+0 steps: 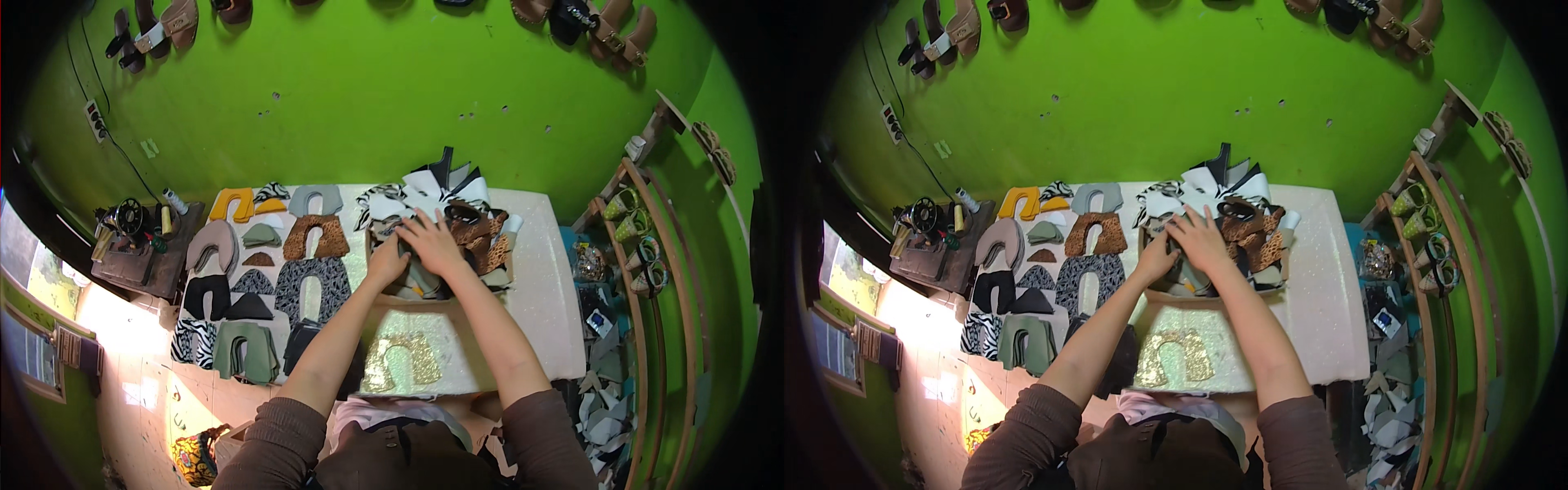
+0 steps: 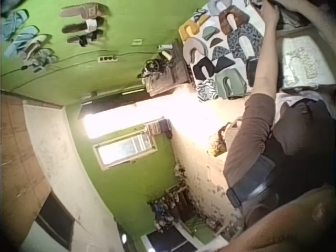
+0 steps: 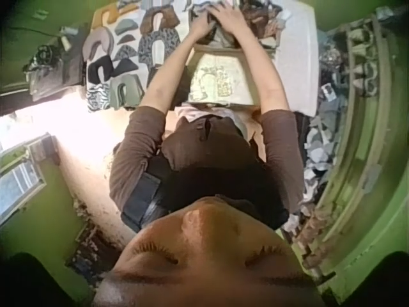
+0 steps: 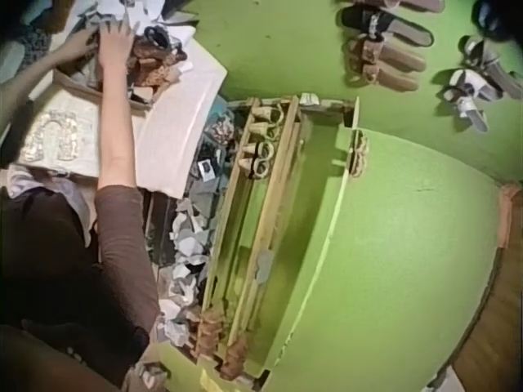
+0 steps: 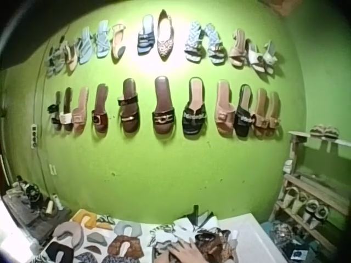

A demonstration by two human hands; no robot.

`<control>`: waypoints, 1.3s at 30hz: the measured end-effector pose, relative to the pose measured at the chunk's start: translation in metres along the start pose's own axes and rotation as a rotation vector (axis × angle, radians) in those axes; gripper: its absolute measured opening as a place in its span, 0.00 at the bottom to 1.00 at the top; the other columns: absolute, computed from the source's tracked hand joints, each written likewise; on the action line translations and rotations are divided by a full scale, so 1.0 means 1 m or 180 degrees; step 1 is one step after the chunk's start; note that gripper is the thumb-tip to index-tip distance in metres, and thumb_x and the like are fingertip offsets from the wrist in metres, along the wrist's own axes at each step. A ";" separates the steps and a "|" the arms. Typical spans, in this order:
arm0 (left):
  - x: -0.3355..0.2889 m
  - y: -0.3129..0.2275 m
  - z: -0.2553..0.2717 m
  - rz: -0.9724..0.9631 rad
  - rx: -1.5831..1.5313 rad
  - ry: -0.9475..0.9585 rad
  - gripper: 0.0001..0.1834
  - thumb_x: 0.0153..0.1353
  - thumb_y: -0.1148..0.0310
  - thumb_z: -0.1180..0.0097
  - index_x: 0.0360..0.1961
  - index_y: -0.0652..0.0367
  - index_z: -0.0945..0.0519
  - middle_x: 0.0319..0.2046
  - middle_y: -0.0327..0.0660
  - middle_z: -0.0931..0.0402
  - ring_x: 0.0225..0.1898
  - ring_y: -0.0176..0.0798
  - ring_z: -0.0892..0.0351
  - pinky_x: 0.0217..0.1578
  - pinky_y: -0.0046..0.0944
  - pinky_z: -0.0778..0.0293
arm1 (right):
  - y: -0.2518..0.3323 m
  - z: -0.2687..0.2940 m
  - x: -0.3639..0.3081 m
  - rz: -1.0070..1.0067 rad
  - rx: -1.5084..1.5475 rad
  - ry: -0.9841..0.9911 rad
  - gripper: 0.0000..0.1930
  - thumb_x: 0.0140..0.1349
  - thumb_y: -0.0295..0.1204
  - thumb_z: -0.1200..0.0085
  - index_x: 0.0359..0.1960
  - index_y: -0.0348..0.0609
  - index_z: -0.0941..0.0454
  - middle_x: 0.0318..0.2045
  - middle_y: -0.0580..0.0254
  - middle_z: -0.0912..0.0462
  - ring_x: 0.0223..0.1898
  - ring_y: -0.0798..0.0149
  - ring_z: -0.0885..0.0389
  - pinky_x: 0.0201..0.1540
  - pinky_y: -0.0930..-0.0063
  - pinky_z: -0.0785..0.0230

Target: Sorting and arranging various cut pieces of shoe uppers on a work table.

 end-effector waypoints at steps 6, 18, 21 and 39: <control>-0.010 -0.014 -0.012 -0.0073 -0.0038 -0.0127 0.24 0.49 0.68 0.42 0.48 0.63 0.31 0.38 0.53 0.25 0.43 0.57 0.27 0.42 0.51 0.33 | -0.011 0.001 -0.006 0.0081 0.0195 0.0198 0.22 0.46 0.25 0.46 0.47 0.49 0.28 0.43 0.62 0.28 0.55 0.59 0.35 0.64 0.47 0.57; 0.008 -0.052 0.019 -0.0084 -0.1261 0.0330 0.15 0.50 0.67 0.37 0.36 0.63 0.25 0.29 0.37 0.24 0.31 0.31 0.27 0.35 0.32 0.31 | -0.064 0.069 -0.016 -0.0064 0.0969 -0.0526 0.14 0.41 0.27 0.40 0.31 0.44 0.28 0.31 0.61 0.26 0.39 0.56 0.27 0.43 0.64 0.34; 0.011 -0.059 0.024 -0.0036 -0.1787 0.0322 0.19 0.50 0.67 0.37 0.42 0.63 0.27 0.34 0.38 0.24 0.35 0.30 0.27 0.39 0.31 0.31 | -0.070 0.086 -0.015 -0.0135 0.0911 -0.0684 0.14 0.42 0.27 0.39 0.32 0.45 0.28 0.31 0.61 0.25 0.39 0.56 0.27 0.42 0.64 0.34; -0.007 -0.072 0.044 0.0375 -0.2785 0.0162 0.12 0.58 0.71 0.45 0.40 0.66 0.27 0.29 0.40 0.23 0.30 0.29 0.23 0.33 0.27 0.27 | -0.074 0.062 -0.025 -0.0745 0.3765 0.1109 0.15 0.52 0.38 0.39 0.29 0.39 0.26 0.23 0.68 0.24 0.27 0.78 0.29 0.29 0.81 0.35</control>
Point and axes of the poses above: each hand's wrist, its own x-axis towards the middle knuckle, its own z-axis out of the back of the hand, y = z × x, the point moved 3 cm from there along x, towards the middle knuckle
